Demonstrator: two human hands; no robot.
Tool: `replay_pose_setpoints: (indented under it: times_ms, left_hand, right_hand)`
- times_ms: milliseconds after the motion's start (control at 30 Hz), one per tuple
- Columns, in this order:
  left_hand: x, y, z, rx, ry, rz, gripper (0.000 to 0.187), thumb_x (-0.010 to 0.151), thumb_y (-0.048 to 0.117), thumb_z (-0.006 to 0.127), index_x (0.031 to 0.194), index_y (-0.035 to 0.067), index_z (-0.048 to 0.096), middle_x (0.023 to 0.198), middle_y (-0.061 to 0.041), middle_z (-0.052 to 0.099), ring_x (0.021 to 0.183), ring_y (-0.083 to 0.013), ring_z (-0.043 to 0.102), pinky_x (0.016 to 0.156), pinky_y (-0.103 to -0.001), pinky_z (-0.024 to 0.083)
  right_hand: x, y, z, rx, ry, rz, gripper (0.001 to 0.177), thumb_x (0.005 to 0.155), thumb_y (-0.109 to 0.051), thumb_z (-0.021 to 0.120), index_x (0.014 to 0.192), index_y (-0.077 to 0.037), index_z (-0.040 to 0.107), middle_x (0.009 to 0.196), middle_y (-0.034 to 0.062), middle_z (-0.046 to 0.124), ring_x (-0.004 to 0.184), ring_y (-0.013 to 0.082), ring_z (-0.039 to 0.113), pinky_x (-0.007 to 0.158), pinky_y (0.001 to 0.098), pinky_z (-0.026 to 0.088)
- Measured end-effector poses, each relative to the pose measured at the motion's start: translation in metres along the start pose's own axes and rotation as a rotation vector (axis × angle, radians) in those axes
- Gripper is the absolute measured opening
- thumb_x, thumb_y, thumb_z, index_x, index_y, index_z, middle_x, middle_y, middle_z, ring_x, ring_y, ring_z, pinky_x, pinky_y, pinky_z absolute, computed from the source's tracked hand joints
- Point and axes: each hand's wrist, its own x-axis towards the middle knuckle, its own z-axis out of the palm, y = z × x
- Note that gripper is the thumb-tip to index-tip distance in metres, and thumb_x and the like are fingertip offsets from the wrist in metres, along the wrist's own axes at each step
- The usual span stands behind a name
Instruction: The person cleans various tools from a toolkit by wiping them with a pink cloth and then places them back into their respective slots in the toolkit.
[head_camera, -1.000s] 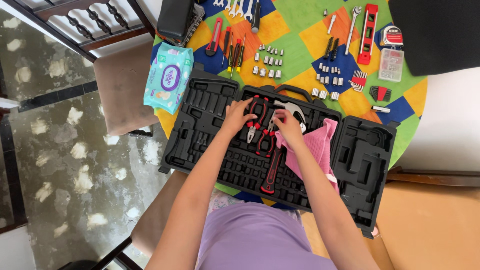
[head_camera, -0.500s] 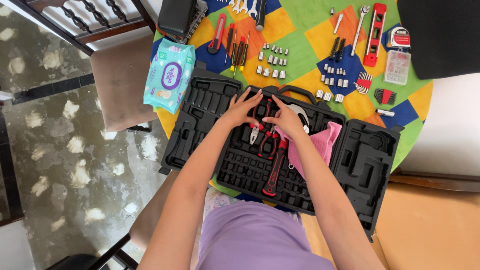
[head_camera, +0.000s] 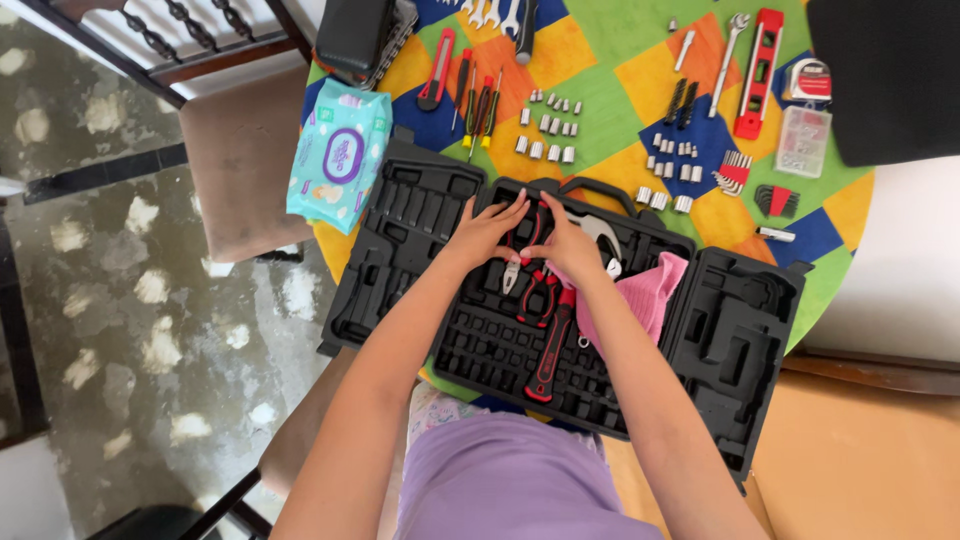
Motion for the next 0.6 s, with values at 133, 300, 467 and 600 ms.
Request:
replay_pose_setpoints:
  times_ms: [133, 300, 467, 600]
  left_hand:
    - [0.003, 0.001, -0.021, -0.164, -0.167, -0.033, 0.118, 0.071, 0.049, 0.088, 0.162, 0.034, 0.014, 0.169, 0.010, 0.018, 0.152, -0.0233, 0.029, 0.122, -0.062, -0.002]
    - [-0.002, 0.007, -0.030, -0.281, -0.219, -0.072, 0.118, 0.075, 0.038, 0.089, 0.163, 0.036, 0.012, 0.166, 0.006, 0.024, 0.153, -0.0219, 0.028, 0.123, -0.060, -0.008]
    - [-0.009, -0.002, -0.013, -0.423, 0.077, -0.043, 0.094, 0.077, 0.031, 0.089, 0.158, 0.030, 0.042, 0.160, -0.002, 0.049, 0.154, -0.0208, 0.039, 0.130, -0.055, 0.004]
    - [-0.011, -0.003, -0.006, -0.387, 0.137, -0.023, 0.097, 0.070, 0.032, 0.091, 0.153, 0.022, 0.042, 0.155, -0.005, 0.046, 0.152, -0.0243, 0.037, 0.125, -0.057, 0.004]
  right_hand:
    - [-0.002, 0.000, 0.002, -0.011, -0.007, 0.020, 0.122, 0.065, -0.042, 0.092, 0.163, -0.031, 0.021, 0.078, 0.0083, 0.074, 0.080, 0.0266, 0.074, 0.070, 0.0398, 0.055]
    - [-0.003, -0.002, 0.009, -0.036, 0.040, 0.073, 0.121, 0.066, -0.045, 0.091, 0.159, -0.019, 0.019, 0.080, 0.0079, 0.073, 0.080, 0.0276, 0.074, 0.068, 0.0404, 0.056]
    - [0.002, 0.012, 0.019, -0.013, 0.072, 0.088, 0.101, 0.068, -0.047, 0.092, 0.144, -0.012, 0.035, 0.080, 0.0085, 0.074, 0.079, 0.0283, 0.074, 0.069, 0.0407, 0.055]
    - [0.017, 0.038, 0.028, 0.037, 0.109, 0.037, 0.062, 0.074, -0.055, 0.088, 0.101, -0.001, 0.072, 0.083, 0.0130, 0.073, 0.080, 0.0298, 0.072, 0.073, 0.0401, 0.054]
